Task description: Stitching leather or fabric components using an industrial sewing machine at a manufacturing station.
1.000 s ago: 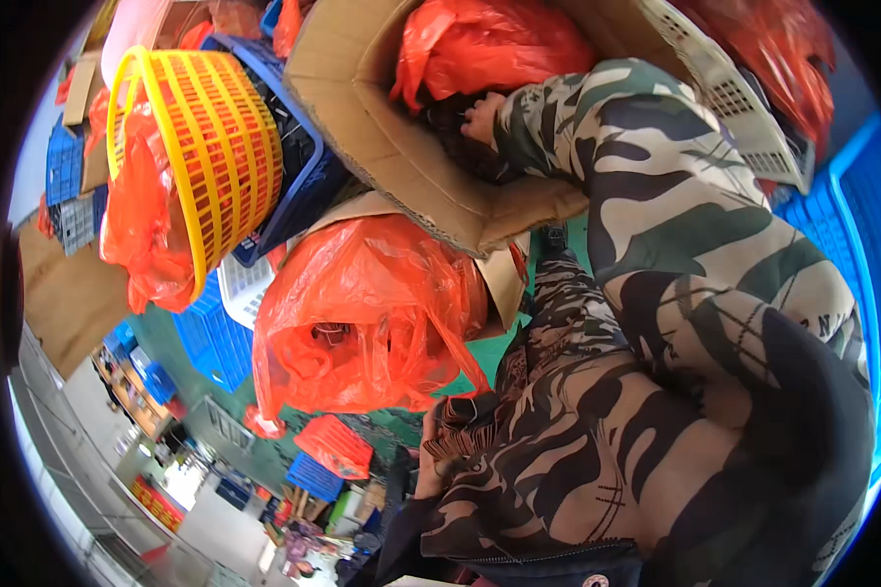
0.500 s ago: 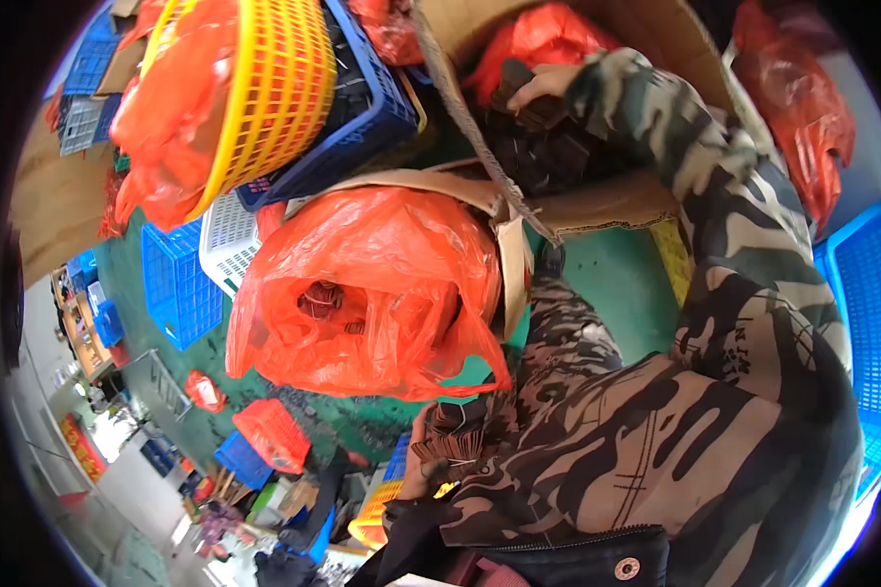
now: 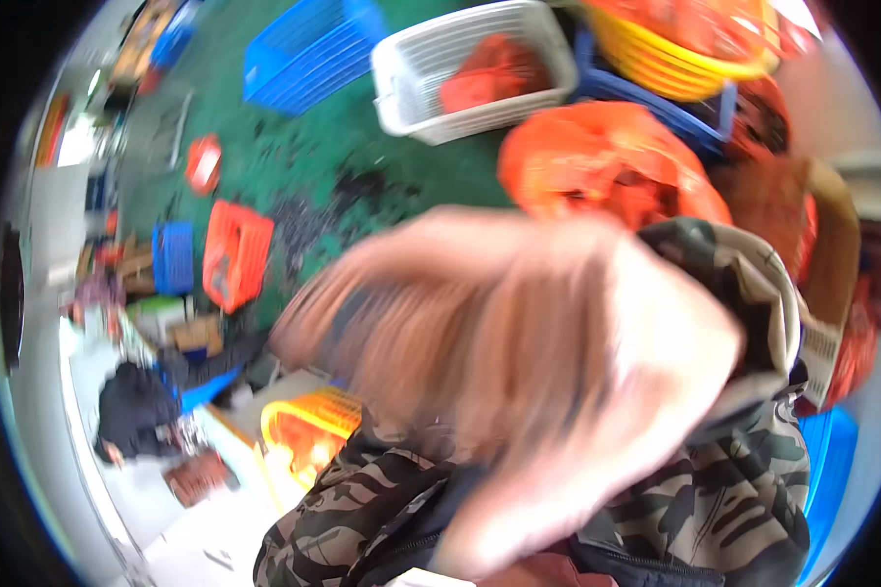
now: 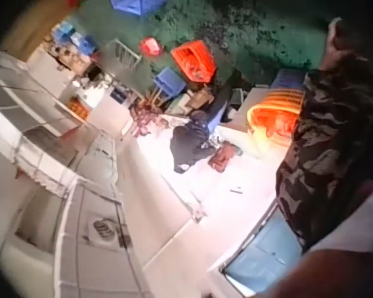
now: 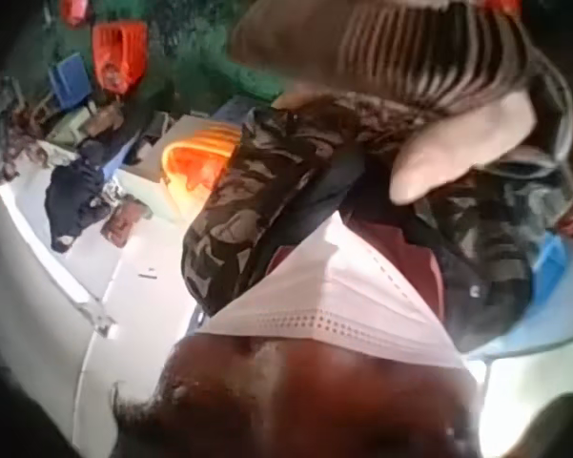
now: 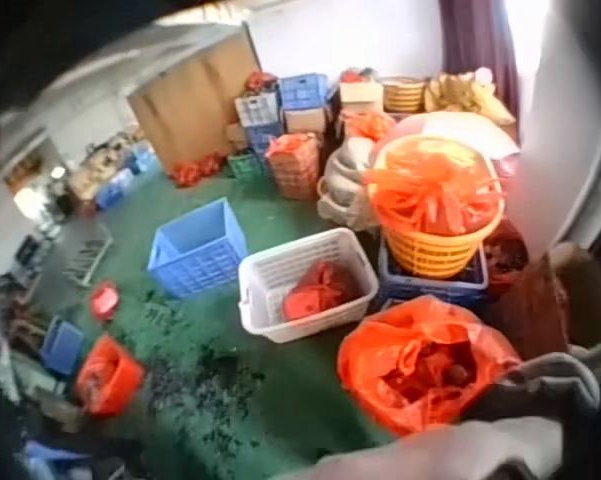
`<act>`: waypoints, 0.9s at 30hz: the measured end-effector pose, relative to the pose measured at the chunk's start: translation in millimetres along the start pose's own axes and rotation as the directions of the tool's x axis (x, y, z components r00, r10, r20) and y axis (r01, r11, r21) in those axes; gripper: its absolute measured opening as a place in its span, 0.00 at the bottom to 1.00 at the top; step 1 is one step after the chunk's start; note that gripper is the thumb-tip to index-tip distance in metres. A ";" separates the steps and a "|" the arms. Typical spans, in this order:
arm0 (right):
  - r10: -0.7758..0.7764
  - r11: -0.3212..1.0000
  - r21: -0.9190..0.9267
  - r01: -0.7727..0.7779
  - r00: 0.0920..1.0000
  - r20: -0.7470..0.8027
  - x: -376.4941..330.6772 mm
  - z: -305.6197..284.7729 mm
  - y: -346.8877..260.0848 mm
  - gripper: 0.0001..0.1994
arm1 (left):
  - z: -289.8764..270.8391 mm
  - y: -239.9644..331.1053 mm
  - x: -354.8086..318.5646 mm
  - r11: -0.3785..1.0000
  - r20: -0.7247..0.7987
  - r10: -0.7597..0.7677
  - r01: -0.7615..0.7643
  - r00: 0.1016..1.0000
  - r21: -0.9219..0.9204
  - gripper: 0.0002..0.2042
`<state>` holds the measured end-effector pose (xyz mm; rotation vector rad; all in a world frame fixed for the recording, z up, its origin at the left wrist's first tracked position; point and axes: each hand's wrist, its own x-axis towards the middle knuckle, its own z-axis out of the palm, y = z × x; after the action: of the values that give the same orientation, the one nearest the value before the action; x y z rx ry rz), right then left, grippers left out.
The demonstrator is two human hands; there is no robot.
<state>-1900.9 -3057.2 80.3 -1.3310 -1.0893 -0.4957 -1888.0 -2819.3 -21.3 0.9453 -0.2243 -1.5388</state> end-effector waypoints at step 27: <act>0.896 0.054 0.669 -0.741 0.332 0.295 651.0 114.7 1011.6 0.16 | -769.3 574.3 -342.4 0.731 -0.675 0.546 -0.676 0.496 0.094 0.47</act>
<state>-812.8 -2531.6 89.3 -0.8962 -0.0672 0.6874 -980.8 -2354.6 -7.1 1.0550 0.1053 -0.4647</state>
